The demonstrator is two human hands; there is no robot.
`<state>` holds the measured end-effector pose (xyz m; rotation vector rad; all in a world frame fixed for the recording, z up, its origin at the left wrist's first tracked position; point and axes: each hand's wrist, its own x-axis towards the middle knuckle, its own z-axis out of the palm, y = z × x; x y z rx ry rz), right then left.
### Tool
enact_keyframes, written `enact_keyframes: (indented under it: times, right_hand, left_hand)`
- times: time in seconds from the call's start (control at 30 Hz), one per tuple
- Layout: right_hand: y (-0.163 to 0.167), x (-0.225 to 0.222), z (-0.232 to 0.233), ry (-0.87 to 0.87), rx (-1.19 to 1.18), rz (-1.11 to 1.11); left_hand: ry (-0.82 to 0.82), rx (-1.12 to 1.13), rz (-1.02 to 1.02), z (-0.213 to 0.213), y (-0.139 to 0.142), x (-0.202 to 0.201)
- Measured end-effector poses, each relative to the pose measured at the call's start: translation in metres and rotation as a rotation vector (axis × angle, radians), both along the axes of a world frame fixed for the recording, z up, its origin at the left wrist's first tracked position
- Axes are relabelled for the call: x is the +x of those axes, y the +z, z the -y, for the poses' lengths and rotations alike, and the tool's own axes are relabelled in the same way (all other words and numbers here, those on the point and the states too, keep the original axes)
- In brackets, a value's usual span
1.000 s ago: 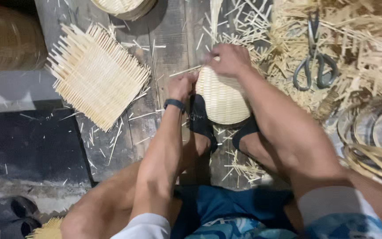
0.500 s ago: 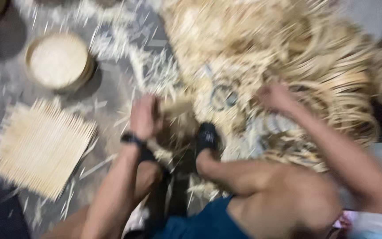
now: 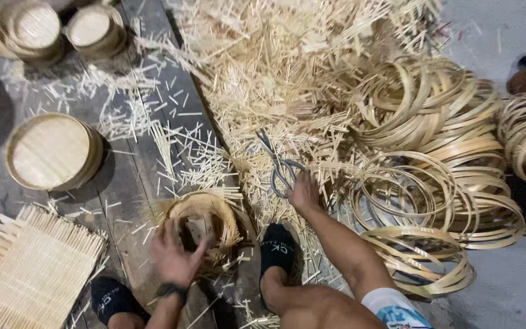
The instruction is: The person sits on the floor and repeatedly places a circular bamboo mat over a wooden template, then uses shears to trim the excess bamboo strips flush with the template edge. The person stacks finished mats and continues the cycle with new mats.
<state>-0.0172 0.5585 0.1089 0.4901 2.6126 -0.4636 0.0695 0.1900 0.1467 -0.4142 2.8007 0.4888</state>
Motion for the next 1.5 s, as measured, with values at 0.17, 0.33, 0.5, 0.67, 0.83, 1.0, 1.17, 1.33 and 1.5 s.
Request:
enact_keyframes:
  times: [0.17, 0.33, 0.5, 0.67, 0.83, 1.0, 1.17, 1.33, 1.5]
  right_hand:
    - [-0.035, -0.016, 0.004, -0.280, -0.345, 0.005]
    - [-0.070, -0.009, -0.015, -0.070, -0.398, 0.203]
    - [-0.054, 0.038, -0.023, 0.088, -0.341, 0.182]
    - [-0.011, 0.052, 0.006, 0.102, -0.378, 0.007]
    - [0.031, 0.039, 0.054, -0.047, -0.720, -0.105]
    - [0.050, 0.046, 0.126, 0.035, -0.898, -0.396]
    - [0.043, 0.025, 0.135, -0.209, -0.835, 0.417]
    - [0.041, 0.020, 0.086, 0.116, -0.531, 0.186]
    - [0.017, 0.021, 0.071, 0.742, 0.140, -0.258]
  left_hand:
    - [-0.093, -0.300, -0.238, -0.053, -0.018, -0.023]
    - [-0.094, 0.083, -0.426, -0.019, -0.017, -0.022]
    - [-0.271, 0.090, -0.322, -0.010, -0.028, -0.040]
    - [-0.474, -0.021, -0.106, 0.000, -0.038, -0.053]
    - [-0.193, 0.291, -0.280, -0.004, -0.037, -0.040]
    - [-0.218, 0.217, -0.276, -0.013, -0.042, -0.036]
    - [-0.269, 0.196, -0.269, -0.003, -0.045, -0.038]
    - [-0.375, 0.220, -0.260, 0.001, -0.033, -0.043]
    - [-0.175, 0.160, -0.298, -0.026, -0.017, -0.041]
